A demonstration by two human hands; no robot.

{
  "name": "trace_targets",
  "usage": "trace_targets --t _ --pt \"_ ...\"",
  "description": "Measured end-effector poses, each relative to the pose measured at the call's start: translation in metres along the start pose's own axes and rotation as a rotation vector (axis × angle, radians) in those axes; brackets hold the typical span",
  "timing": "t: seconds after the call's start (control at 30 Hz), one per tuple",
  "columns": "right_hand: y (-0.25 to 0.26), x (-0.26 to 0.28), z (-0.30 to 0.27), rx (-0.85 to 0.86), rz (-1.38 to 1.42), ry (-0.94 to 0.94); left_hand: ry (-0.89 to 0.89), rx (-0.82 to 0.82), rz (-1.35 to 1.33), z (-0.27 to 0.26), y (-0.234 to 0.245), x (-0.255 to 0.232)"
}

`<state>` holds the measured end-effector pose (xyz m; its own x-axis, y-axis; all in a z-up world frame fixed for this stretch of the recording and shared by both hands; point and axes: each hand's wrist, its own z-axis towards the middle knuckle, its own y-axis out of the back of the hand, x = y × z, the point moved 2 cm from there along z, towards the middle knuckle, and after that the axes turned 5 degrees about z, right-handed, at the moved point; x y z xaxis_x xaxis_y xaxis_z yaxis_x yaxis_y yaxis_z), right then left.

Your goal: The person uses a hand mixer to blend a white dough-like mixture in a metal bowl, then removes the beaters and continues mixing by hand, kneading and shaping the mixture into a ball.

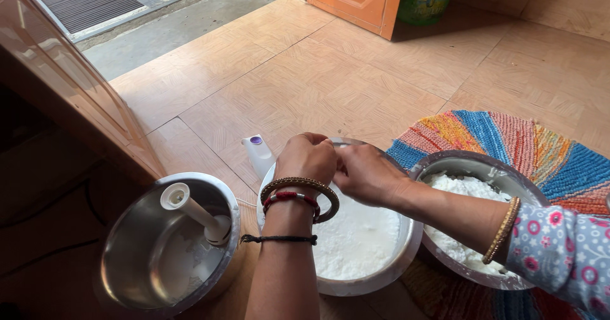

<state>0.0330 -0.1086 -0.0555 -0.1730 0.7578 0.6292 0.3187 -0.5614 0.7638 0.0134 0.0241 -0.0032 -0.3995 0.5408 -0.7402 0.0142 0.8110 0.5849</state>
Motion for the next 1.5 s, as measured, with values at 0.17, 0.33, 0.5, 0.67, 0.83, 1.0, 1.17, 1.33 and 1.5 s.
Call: trace_targets --t 0.17,0.33,0.5,0.67,0.83,1.0,1.17,1.33,1.5 --pt "-0.035 -0.024 0.023 0.175 -0.152 -0.017 0.049 -0.015 0.029 0.004 0.008 0.006" --pt "-0.054 -0.046 0.053 0.227 -0.204 -0.078 0.034 -0.02 0.024 0.008 0.011 0.009" --pt "-0.079 -0.048 0.051 0.322 -0.307 -0.04 0.038 -0.016 0.029 0.006 0.01 0.011" --pt "-0.079 -0.023 0.016 0.659 -0.314 -0.054 0.07 0.01 0.042 0.004 0.012 0.014" --pt "-0.06 -0.001 0.022 0.673 -0.343 -0.099 0.036 -0.007 0.058 0.006 0.019 0.025" --pt "-0.067 -0.013 0.052 0.304 -0.264 0.0 0.076 0.013 0.049 0.01 0.024 0.034" --pt "-0.096 -0.023 0.068 0.174 0.149 0.16 0.072 -0.002 0.061 0.011 0.025 0.036" --pt "-0.127 -0.017 0.046 0.434 0.215 0.491 0.061 -0.003 0.088 0.009 0.025 0.033" --pt "-0.117 -0.006 0.027 0.694 -0.077 0.436 0.041 0.007 0.085 0.007 0.022 0.027"
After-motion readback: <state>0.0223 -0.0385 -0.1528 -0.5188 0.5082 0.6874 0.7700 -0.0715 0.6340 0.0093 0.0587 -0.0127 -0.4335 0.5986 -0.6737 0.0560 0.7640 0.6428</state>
